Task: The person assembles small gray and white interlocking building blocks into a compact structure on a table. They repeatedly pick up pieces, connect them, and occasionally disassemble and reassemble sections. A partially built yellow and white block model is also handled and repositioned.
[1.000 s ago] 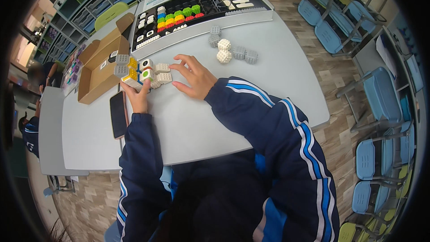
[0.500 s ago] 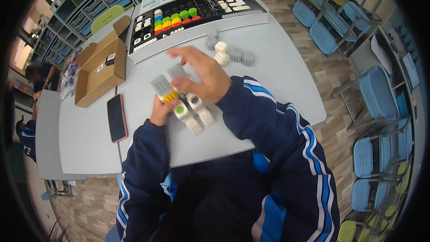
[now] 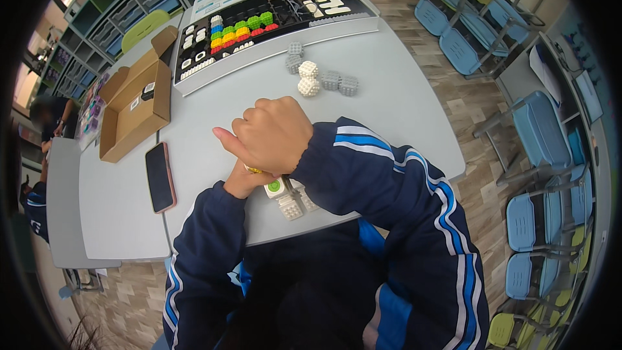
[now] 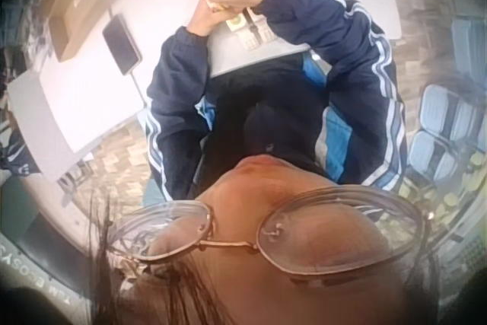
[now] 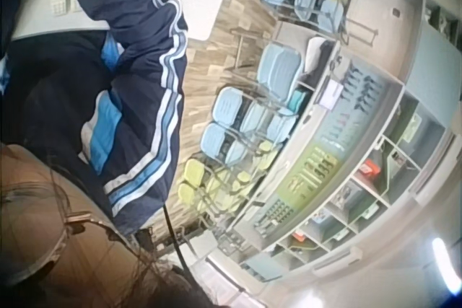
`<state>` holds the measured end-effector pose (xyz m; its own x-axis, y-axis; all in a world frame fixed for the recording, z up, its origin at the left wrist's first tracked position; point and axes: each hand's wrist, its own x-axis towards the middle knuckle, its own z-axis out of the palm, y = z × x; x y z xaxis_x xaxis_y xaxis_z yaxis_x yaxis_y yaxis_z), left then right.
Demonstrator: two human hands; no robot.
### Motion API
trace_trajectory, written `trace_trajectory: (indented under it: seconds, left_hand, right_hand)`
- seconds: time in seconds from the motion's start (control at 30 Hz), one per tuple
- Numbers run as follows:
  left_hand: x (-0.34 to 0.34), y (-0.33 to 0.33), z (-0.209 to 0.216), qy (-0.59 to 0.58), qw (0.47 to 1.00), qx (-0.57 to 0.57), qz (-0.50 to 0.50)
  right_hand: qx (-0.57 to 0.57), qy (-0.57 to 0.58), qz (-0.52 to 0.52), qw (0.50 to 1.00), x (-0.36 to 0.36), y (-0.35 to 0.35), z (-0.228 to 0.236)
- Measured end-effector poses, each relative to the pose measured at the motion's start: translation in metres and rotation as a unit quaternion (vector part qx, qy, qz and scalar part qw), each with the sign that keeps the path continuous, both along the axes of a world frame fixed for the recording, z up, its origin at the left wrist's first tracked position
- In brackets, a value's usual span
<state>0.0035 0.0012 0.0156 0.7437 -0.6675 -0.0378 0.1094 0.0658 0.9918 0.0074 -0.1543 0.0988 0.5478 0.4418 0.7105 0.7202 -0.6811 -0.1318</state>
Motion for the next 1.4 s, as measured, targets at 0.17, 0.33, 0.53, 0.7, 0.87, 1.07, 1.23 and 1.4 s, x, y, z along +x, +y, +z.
trace_trajectory:
  seconds: [0.17,0.33,0.53,0.7,0.87,1.07,1.23,1.4]
  left_hand:
    - [-0.004,-0.001,0.000,-0.036,0.999,-0.015,0.021]
    - [-0.009,-0.005,0.001,-0.063,0.997,-0.023,0.042]
    - [-0.013,-0.008,0.003,-0.087,0.994,-0.025,0.062]
    - [-0.012,-0.006,0.006,-0.059,0.997,0.001,0.040]
    - [-0.011,-0.005,0.004,-0.051,0.997,0.016,0.047]
    - [-0.014,-0.006,0.005,-0.048,0.997,0.002,0.065]
    - [-0.017,-0.009,0.008,-0.045,0.998,-0.014,0.035]
    - [-0.032,-0.016,0.009,0.001,1.000,-0.018,-0.003]
  right_hand:
    - [-0.028,0.048,-0.016,0.998,0.006,0.003,0.002]
    - [-0.031,0.057,-0.004,0.998,0.002,-0.001,0.003]
    - [-0.084,0.037,0.009,0.996,0.002,-0.002,0.006]
    - [-0.077,0.093,0.012,0.993,0.004,-0.001,0.011]
    - [-0.061,0.129,0.039,0.989,0.011,-0.001,0.014]
    - [-0.060,0.140,0.062,0.986,0.019,-0.001,0.013]
    - [-0.099,0.068,0.061,0.991,0.034,-0.006,0.003]
    - [-0.060,0.336,-0.047,0.939,0.041,-0.009,-0.008]
